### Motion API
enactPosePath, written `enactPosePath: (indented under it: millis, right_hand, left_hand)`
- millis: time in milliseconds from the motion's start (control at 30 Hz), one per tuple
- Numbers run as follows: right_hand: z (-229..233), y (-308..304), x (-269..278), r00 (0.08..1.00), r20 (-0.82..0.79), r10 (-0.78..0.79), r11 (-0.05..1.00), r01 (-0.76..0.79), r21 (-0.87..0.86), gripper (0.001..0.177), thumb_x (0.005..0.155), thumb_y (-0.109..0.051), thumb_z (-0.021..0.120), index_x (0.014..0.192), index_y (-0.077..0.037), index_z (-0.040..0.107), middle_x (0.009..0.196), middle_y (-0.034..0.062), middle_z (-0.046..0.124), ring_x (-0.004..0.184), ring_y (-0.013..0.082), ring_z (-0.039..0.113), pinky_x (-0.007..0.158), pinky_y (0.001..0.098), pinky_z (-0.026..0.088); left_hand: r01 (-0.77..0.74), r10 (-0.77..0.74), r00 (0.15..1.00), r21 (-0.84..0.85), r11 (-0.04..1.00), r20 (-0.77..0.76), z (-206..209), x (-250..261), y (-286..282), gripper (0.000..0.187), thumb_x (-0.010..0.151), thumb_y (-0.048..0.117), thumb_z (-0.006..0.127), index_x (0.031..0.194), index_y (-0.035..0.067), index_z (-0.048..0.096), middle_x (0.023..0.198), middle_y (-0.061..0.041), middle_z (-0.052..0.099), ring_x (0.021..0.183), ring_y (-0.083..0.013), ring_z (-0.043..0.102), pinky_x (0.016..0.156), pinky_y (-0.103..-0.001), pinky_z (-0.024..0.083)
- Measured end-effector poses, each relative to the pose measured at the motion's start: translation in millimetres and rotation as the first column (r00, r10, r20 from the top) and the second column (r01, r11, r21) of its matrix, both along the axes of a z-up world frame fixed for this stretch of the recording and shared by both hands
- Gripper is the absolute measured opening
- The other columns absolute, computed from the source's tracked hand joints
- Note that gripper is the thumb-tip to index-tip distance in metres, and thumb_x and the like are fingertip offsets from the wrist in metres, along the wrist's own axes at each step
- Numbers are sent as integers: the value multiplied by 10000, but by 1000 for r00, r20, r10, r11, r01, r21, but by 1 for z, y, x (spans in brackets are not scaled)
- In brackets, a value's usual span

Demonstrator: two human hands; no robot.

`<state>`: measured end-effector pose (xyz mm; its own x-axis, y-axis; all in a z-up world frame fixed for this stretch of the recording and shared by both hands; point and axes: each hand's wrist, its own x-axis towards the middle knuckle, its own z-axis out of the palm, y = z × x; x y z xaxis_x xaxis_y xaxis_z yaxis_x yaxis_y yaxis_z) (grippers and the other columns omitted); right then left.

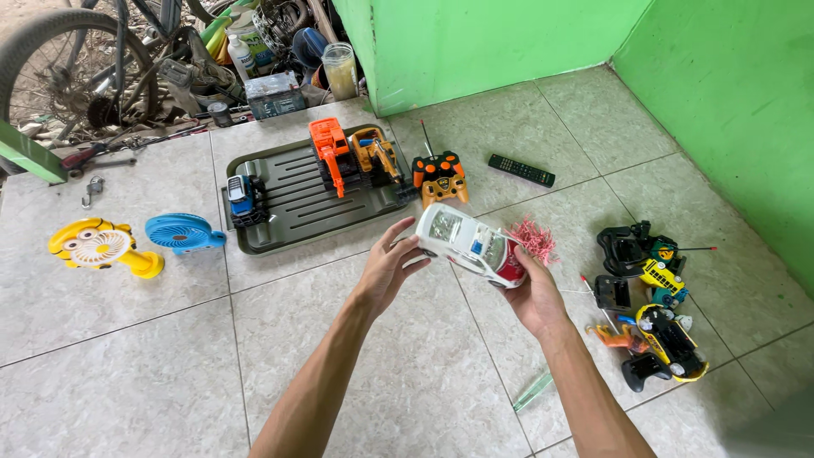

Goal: The person cleans small electronic components using a toothbrush. They pick up a component, scrub it with the toothbrush, and place it into a gray bin. The process is repeated for multiple components.

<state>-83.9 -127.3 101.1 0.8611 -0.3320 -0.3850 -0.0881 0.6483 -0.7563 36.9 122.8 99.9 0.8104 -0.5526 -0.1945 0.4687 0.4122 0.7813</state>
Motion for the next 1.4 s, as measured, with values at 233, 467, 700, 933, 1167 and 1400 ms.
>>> enactPosePath:
  millis: [233,467,700,933,1167,1400]
  right_hand:
    - [9,79,0,914,-69,400,889,-405,-213,468,936,-232,651,1345,-93,468,1167,93,696,1054,211,683,887,414,585]
    - [18,168,21,789,-106,605,764,-612,-204,556,917,-123,653,1423,-4,454,1251,142,643,1087,204,687,944,395,590]
    - [-18,235,68,752,-226,619,737,-656,-165,625,943,-143,611,1516,-31,388,1255,181,659,1074,216,694,931,391,593]
    - [-73,289,149,782,-211,586,762,-621,-184,550,997,-149,554,1513,-31,407,1245,151,666,1066,213,687,922,410,597]
    - [-113,311,273,846,-211,489,810,-530,-249,503,1012,-168,519,1497,-75,418,1251,120,660,1072,217,692,930,427,584]
    - [-168,305,343,847,-257,465,819,-522,-238,476,1020,-165,528,1481,-74,452,1257,104,639,1092,222,653,916,437,564]
  left_hand:
    - [-112,109,981,15,994,162,20,18,45,518,951,193,694,1414,8,557,1345,-87,640,1163,-167,643,1020,-394,557]
    - [-158,125,970,151,976,208,2,33,134,551,954,197,680,1462,43,535,1381,-106,632,1167,-180,655,983,-371,573]
    - [-177,124,981,423,889,148,-47,68,214,563,966,256,610,1502,118,510,1318,-122,666,1093,-230,698,915,-379,557]
    - [-313,100,927,598,738,361,-112,135,249,625,945,245,648,1498,26,455,1226,-178,739,1018,-256,755,898,-369,571]
    - [-321,-83,876,702,636,476,-148,190,248,650,934,234,641,1500,-1,425,1308,-230,660,1174,-324,667,1004,-420,522]
    - [-556,-344,662,744,370,666,-180,200,250,690,813,147,701,1416,-71,447,1323,-235,567,1250,-389,537,1051,-477,424]
